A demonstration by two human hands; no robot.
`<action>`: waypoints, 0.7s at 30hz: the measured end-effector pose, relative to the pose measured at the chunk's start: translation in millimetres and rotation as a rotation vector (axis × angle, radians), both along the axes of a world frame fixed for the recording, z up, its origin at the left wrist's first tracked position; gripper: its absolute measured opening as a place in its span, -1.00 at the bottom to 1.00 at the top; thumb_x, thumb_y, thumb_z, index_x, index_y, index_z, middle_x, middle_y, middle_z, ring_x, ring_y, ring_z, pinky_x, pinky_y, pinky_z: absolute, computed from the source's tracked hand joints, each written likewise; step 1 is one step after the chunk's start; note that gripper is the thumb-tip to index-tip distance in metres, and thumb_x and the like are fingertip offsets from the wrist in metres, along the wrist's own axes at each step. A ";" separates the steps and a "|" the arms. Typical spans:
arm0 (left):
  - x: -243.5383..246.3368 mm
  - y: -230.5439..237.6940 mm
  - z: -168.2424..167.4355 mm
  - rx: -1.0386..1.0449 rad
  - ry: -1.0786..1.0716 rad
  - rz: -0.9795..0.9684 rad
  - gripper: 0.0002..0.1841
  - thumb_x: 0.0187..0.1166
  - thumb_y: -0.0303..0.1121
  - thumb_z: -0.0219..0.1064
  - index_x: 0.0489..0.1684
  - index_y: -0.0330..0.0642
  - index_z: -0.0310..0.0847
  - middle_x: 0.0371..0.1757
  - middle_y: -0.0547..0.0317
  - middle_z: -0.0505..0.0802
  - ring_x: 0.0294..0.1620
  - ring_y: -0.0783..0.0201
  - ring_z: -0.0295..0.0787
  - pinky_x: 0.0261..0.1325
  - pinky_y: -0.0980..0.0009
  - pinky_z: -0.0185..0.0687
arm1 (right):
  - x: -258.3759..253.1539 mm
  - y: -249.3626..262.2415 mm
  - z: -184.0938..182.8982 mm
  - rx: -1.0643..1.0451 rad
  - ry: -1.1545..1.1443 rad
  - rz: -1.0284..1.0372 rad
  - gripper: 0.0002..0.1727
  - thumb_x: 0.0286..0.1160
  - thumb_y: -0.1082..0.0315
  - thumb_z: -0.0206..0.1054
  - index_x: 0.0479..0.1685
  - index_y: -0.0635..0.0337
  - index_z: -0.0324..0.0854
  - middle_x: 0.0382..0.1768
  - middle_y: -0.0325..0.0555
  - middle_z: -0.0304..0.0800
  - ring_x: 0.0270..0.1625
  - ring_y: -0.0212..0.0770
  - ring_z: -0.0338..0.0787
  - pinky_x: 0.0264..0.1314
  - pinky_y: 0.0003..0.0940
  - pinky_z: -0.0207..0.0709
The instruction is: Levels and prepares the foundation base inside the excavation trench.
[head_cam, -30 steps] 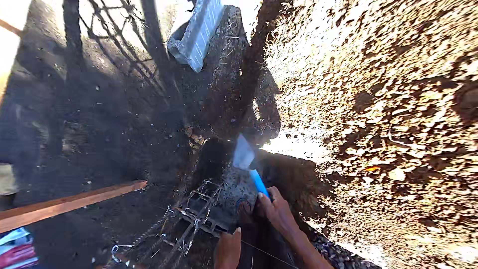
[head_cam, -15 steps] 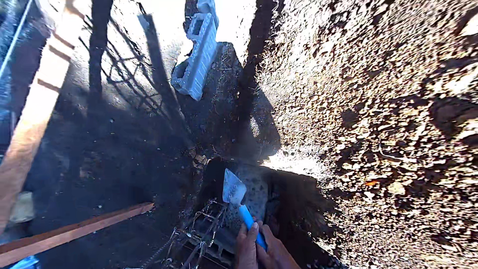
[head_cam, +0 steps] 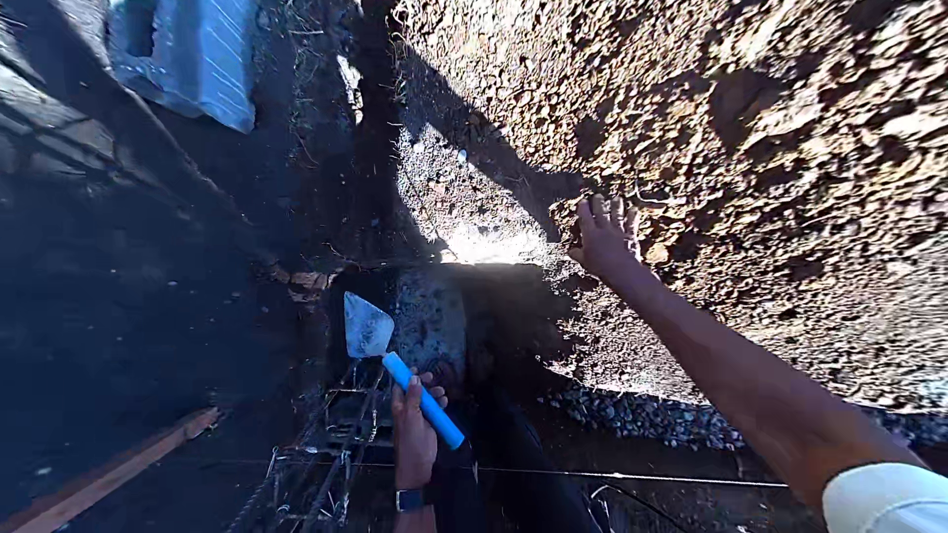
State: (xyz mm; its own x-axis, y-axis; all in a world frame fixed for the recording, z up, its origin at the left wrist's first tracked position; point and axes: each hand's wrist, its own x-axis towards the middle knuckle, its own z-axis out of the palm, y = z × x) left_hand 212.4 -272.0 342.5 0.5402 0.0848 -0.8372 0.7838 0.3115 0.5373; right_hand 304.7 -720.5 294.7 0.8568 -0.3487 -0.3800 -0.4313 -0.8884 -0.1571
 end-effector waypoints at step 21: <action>67.8 4.0 -21.3 0.118 0.116 0.015 -0.63 0.85 -0.30 0.10 0.53 -0.24 0.33 0.06 -0.11 0.80 -0.22 0.07 0.86 -0.18 0.16 0.85 | 33.4 -4.7 -53.0 -0.113 0.093 0.109 0.32 0.19 0.08 0.66 0.98 0.00 -0.24 0.93 0.25 -0.35 0.92 0.43 -0.43 0.75 0.68 -0.62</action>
State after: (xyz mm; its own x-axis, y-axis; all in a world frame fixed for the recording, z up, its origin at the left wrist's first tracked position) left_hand 280.2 -267.9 321.2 0.4383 0.1936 -0.8777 0.8386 0.2633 0.4769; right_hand 338.1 -725.3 241.7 0.8548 -0.3010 -0.4228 -0.3398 -0.9403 -0.0175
